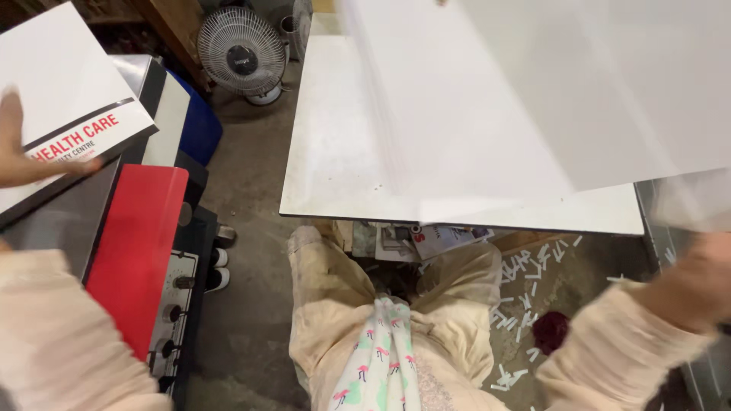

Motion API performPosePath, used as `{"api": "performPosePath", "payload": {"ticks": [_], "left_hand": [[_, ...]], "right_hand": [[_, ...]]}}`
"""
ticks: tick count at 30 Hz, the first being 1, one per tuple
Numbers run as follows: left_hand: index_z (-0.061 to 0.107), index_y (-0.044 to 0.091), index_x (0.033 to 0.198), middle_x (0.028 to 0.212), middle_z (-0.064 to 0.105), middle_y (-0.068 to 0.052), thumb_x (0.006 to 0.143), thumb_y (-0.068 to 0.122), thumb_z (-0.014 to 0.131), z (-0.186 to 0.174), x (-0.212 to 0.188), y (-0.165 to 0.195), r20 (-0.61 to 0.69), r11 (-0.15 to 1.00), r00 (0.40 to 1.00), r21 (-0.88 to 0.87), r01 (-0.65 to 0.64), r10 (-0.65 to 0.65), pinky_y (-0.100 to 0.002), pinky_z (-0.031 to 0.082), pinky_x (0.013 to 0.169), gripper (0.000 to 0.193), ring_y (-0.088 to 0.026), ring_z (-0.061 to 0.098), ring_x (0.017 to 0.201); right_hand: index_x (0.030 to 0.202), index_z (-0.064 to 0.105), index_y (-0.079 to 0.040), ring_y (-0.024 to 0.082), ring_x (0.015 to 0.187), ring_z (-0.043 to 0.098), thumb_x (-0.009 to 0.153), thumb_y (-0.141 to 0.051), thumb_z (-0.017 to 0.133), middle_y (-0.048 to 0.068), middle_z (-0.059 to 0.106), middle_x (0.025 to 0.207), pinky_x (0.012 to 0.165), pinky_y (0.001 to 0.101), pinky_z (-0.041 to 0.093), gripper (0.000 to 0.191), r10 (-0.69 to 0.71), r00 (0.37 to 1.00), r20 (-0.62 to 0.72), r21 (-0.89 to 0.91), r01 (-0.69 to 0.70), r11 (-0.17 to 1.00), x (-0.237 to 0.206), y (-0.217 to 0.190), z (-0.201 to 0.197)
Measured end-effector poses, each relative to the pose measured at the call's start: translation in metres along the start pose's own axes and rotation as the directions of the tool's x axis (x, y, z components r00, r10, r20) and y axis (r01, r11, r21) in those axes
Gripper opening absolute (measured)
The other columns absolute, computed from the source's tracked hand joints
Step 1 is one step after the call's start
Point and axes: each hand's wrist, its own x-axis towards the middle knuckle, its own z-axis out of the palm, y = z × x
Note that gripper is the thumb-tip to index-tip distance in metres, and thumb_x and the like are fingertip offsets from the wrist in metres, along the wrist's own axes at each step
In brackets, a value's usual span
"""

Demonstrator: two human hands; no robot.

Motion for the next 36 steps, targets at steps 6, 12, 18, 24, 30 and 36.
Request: {"api": "performPosePath", "payload": {"ticks": [6, 12, 18, 24, 30, 36], "left_hand": [[0.01, -0.004, 0.166, 0.169, 0.017, -0.038, 0.095, 0.05, 0.077, 0.021, 0.029, 0.198, -0.06, 0.878, 0.878, 0.1, -0.468, 0.475, -0.055, 0.035, 0.125, 0.112, -0.053, 0.03, 0.156], [0.005, 0.01, 0.16, 0.166, -0.008, -0.024, 0.072, 0.06, 0.083, 0.165, 0.016, 0.337, 0.42, 0.94, 0.844, -0.087, -0.329, 0.334, -0.074, 0.019, 0.11, 0.127, -0.043, 0.001, 0.154], [0.022, 0.009, 0.16, 0.169, 0.013, -0.02, 0.064, 0.053, 0.087, 0.301, -0.014, 0.361, 0.362, 0.876, 0.809, -0.045, -0.481, 0.463, -0.069, 0.028, 0.115, 0.125, -0.035, 0.015, 0.156], [0.029, 0.008, 0.156, 0.167, 0.021, -0.014, 0.065, 0.05, 0.088, 0.336, -0.023, 0.341, 0.245, 0.882, 0.849, -0.083, -0.463, 0.469, -0.07, 0.022, 0.115, 0.116, -0.032, 0.02, 0.155], [0.025, 0.006, 0.159, 0.167, 0.013, -0.023, 0.063, 0.056, 0.085, 0.323, -0.027, 0.346, 0.182, 0.914, 0.9, -0.167, -0.369, 0.397, -0.072, 0.019, 0.113, 0.124, -0.04, 0.015, 0.155], [0.033, 0.009, 0.153, 0.166, 0.012, -0.017, 0.061, 0.063, 0.082, 0.308, -0.022, 0.346, 0.397, 0.919, 0.833, -0.242, -0.31, 0.386, -0.075, 0.01, 0.112, 0.117, -0.042, 0.005, 0.153]], "right_hand": [[0.15, 0.048, 0.013, 0.035, 0.14, 0.059, 0.121, -0.027, 0.048, 0.025, 0.059, 0.15, 0.126, 0.0505, 0.046, 0.049, 0.048, 0.994, 0.1, -0.066, -0.041, 0.997, -0.104, 0.064, 0.033], [0.143, 0.044, 0.003, 0.036, 0.134, 0.055, 0.099, -0.015, 0.061, 0.017, 0.059, 0.14, 0.11, 0.0542, 0.047, 0.05, 0.739, 0.672, -0.047, 0.714, -0.495, 0.495, -0.154, 0.15, 0.063], [0.134, 0.055, 0.005, 0.034, 0.121, 0.063, 0.105, -0.014, 0.061, 0.019, 0.067, 0.128, 0.105, 0.05, 0.054, 0.035, 0.707, 0.603, 0.369, 0.307, -0.797, 0.52, -0.191, 0.123, 0.045], [0.145, 0.052, 0.0, 0.038, 0.139, 0.051, 0.099, -0.032, 0.062, 0.022, 0.063, 0.136, 0.112, 0.0487, 0.044, 0.057, 0.038, 0.836, 0.548, -0.742, 0.465, 0.483, -0.163, 0.047, 0.0], [0.137, 0.056, 0.01, 0.038, 0.135, 0.052, 0.083, -0.034, 0.068, 0.029, 0.062, 0.141, 0.11, 0.0533, 0.04, 0.07, 0.052, 0.531, 0.846, -0.515, 0.787, 0.341, -0.144, 0.068, 0.018], [0.125, 0.07, -0.006, 0.023, 0.122, 0.068, 0.087, -0.011, 0.072, 0.01, 0.071, 0.13, 0.108, 0.0377, 0.051, 0.038, 0.018, 0.571, 0.821, -0.543, 0.77, 0.334, -0.156, 0.074, 0.002]]}}
